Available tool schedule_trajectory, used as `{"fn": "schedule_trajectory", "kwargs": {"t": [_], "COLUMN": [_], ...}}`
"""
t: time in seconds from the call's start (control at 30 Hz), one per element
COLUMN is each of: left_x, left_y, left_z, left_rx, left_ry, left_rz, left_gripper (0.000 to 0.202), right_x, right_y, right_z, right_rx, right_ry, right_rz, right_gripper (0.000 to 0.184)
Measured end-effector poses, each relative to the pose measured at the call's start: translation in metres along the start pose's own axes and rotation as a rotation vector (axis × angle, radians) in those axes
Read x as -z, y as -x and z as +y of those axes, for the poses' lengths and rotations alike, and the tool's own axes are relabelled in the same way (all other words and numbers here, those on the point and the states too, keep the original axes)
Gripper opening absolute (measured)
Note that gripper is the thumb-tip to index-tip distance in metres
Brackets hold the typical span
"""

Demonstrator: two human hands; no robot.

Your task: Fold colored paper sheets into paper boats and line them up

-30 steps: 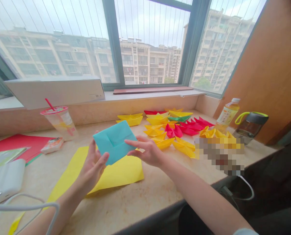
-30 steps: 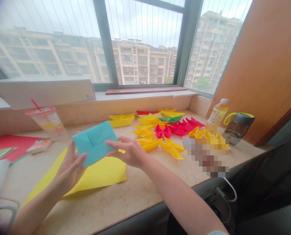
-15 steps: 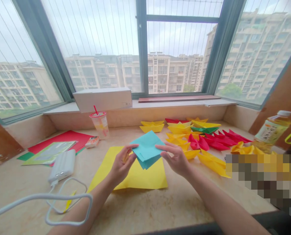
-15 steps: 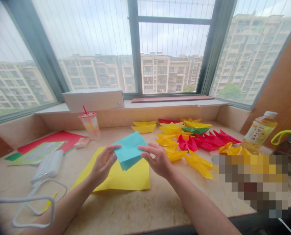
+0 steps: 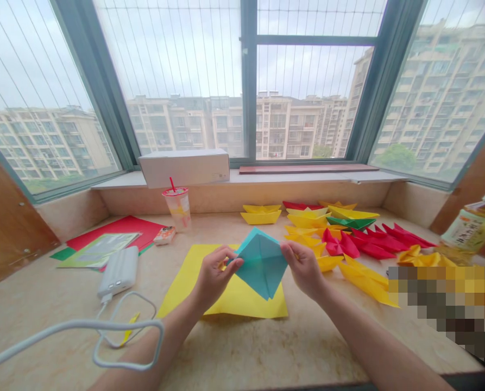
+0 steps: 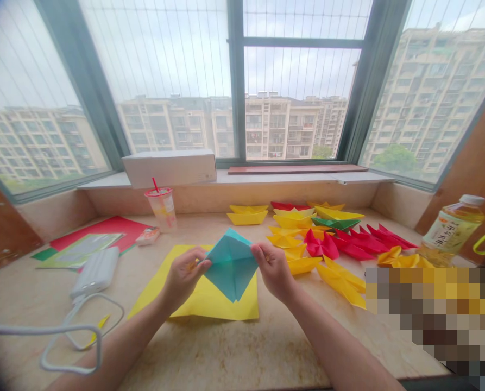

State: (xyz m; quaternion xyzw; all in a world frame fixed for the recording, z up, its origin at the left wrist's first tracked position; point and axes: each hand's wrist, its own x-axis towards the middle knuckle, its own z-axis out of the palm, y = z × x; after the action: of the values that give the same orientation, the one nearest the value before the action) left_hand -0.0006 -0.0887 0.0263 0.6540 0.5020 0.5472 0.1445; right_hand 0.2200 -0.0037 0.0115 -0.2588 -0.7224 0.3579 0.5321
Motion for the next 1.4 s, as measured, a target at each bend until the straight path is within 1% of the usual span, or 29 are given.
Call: {"fn": "schedule_trajectory", "kwargs": {"t": [0.07,0.13,0.2,0.27,0.33,0.37,0.43,0.5,0.57,0.6,0.73,0.87,0.97,1.03,1.1,1.17,1.23,1.33,1.4], "left_x": [-0.001,-0.003,-0.006,-0.008,-0.008,-0.008,-0.008,-0.008,-0.009,-0.009,-0.010,-0.006,-0.004,-0.004,-0.007,-0.011,-0.015,-0.018,-0.018], "left_y": [0.001,0.002,0.001,0.000,-0.002,-0.003,-0.003,-0.002,0.001,0.002,0.003,0.001,0.001,0.002,0.004,0.006,0.009,0.011,0.012], "left_z": [0.001,0.002,0.002,0.002,0.002,0.002,0.004,0.007,0.008,0.008,0.004,0.000,0.000,0.001,0.003,0.005,0.005,0.003,0.002], "left_rx": [0.054,0.117,0.165,0.196,0.219,0.231,0.279,0.350,0.410,0.417,0.323,0.293,0.293,0.297,0.290,0.255,0.222,0.240,0.250], "left_ry": [0.001,0.053,0.134,0.203,0.244,0.262,0.310,0.361,0.376,0.358,0.235,0.190,0.191,0.204,0.218,0.198,0.140,0.058,0.029], "left_rz": [-0.002,-0.009,0.004,0.029,0.043,0.036,-0.027,-0.140,-0.238,-0.260,-0.252,-0.266,-0.341,-0.412,-0.454,-0.431,-0.367,-0.284,-0.269], "left_gripper": [0.037,0.033,0.030,0.040,0.051,0.053,0.050,0.046,0.048,0.051,0.060,0.056,0.052,0.050,0.047,0.044,0.043,0.048,0.049], "right_x": [-0.003,-0.006,-0.008,-0.010,-0.010,-0.010,-0.009,-0.007,-0.007,-0.007,-0.008,-0.007,-0.007,-0.006,-0.006,-0.006,-0.008,-0.011,-0.013], "right_y": [0.001,0.002,0.002,0.002,0.002,0.002,0.002,0.001,0.001,0.001,0.002,0.004,0.005,0.005,0.006,0.007,0.009,0.011,0.012], "right_z": [0.000,0.000,-0.001,-0.002,-0.001,0.000,0.003,0.006,0.008,0.009,0.009,0.009,0.007,0.004,0.000,-0.004,-0.007,-0.009,-0.009], "right_rx": [-0.081,-0.138,-0.151,-0.143,-0.132,-0.124,-0.092,-0.056,-0.036,-0.034,-0.050,-0.080,-0.098,-0.094,-0.074,-0.039,-0.007,-0.004,-0.031], "right_ry": [-0.093,-0.180,-0.229,-0.237,-0.199,-0.169,-0.104,-0.061,-0.044,-0.041,-0.040,0.009,0.026,0.034,0.058,0.081,0.096,0.098,0.069], "right_rz": [0.002,0.001,-0.002,-0.015,-0.029,-0.033,-0.032,-0.027,-0.036,-0.047,-0.124,-0.222,-0.270,-0.262,-0.248,-0.272,-0.306,-0.334,-0.338], "right_gripper": [0.035,0.035,0.037,0.041,0.044,0.043,0.039,0.035,0.033,0.033,0.036,0.041,0.042,0.039,0.034,0.030,0.028,0.027,0.029]}}
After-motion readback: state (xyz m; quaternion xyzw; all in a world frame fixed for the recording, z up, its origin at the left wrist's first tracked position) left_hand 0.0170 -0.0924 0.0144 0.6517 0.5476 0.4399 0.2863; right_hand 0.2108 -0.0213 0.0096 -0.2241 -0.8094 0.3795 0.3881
